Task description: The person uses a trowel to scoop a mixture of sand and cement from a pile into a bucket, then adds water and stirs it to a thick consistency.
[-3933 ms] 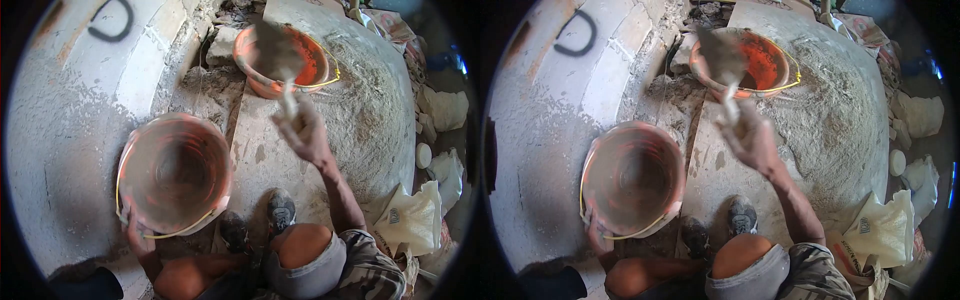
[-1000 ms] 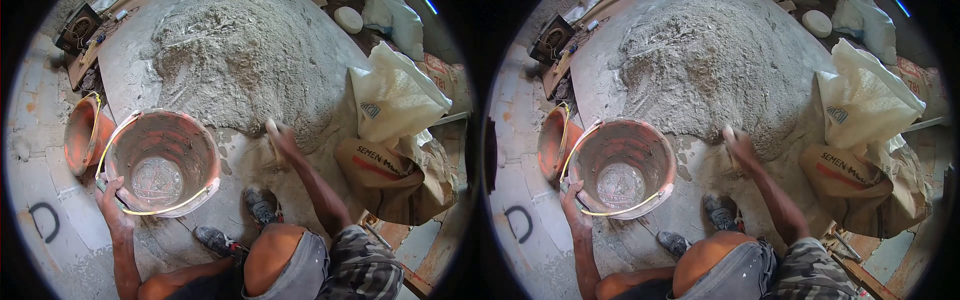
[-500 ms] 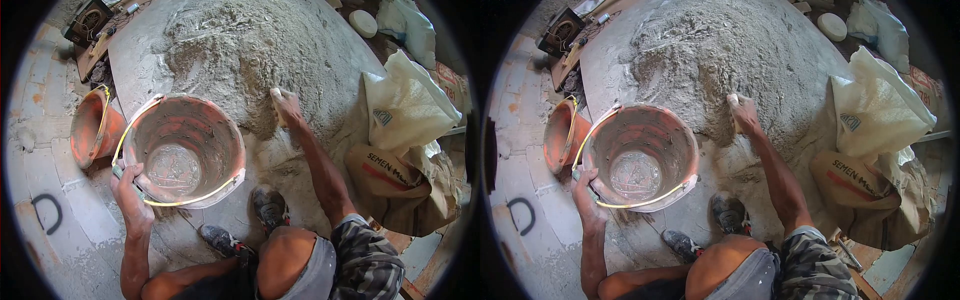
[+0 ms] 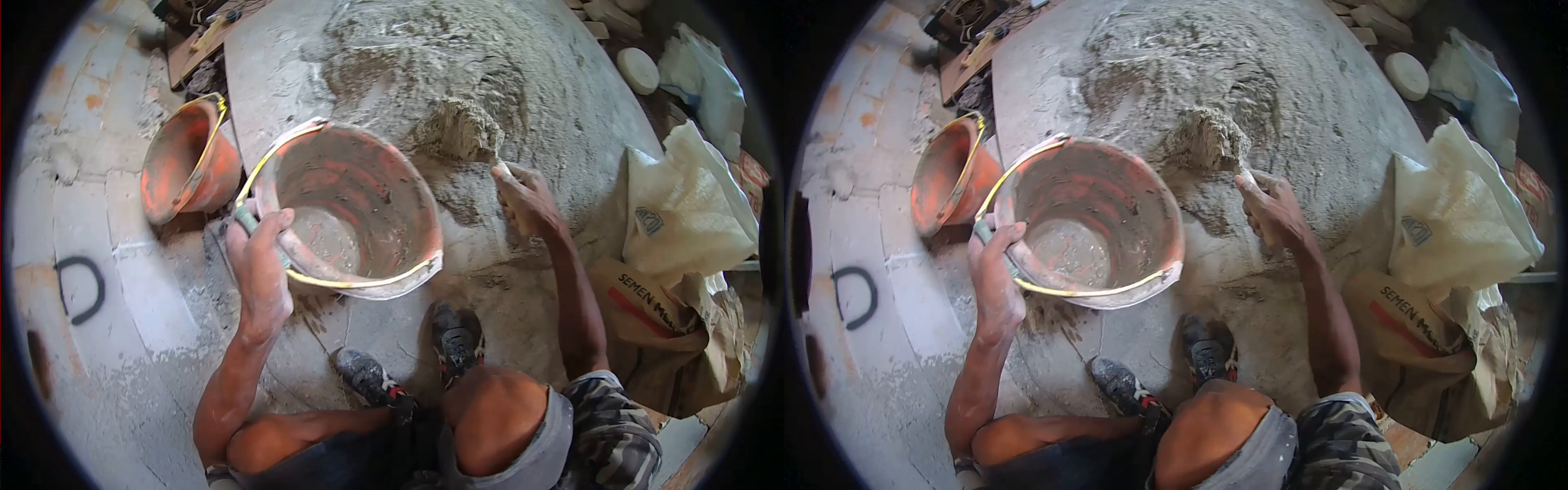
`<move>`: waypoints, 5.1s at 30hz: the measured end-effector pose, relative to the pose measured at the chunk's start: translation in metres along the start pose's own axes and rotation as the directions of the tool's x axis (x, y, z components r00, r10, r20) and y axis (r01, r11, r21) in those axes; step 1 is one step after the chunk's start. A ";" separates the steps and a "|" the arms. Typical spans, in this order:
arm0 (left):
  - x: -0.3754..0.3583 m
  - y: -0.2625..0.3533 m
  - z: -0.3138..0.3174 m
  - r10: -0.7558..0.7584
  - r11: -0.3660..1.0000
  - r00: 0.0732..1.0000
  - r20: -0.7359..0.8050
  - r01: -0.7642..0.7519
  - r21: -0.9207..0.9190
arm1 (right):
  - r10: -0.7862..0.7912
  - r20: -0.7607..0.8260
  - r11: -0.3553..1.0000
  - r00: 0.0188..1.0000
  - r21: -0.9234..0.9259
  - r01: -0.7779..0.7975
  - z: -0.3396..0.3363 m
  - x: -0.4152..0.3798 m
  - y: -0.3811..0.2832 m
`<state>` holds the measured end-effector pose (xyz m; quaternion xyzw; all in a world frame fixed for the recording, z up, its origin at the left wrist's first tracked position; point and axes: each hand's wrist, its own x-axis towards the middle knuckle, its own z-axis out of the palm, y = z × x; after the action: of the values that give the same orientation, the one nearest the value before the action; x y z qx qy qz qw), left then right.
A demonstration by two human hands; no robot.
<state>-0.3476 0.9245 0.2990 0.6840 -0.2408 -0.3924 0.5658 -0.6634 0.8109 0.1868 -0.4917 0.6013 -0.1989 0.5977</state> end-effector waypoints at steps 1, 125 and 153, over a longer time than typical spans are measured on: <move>0.001 0.000 -0.004 0.005 1.000 1.000 -0.014 -0.005 0.006 | 0.038 0.057 0.999 0.998 -0.039 -0.036 0.002 -0.008 -0.009; 0.011 -0.024 -0.079 -0.075 0.990 0.995 -0.066 0.067 -0.123 | 0.014 -0.329 0.985 0.944 0.165 0.042 -0.039 0.084 0.080; 0.007 -0.025 -0.080 -0.055 0.991 0.995 -0.079 0.045 -0.127 | -0.214 0.724 0.404 0.656 -0.546 0.734 0.142 -0.008 -0.078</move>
<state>-0.2813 0.9718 0.2769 0.6688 -0.1750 -0.3921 0.6069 -0.5076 0.8327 0.2260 -0.8973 0.2455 0.0777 0.3585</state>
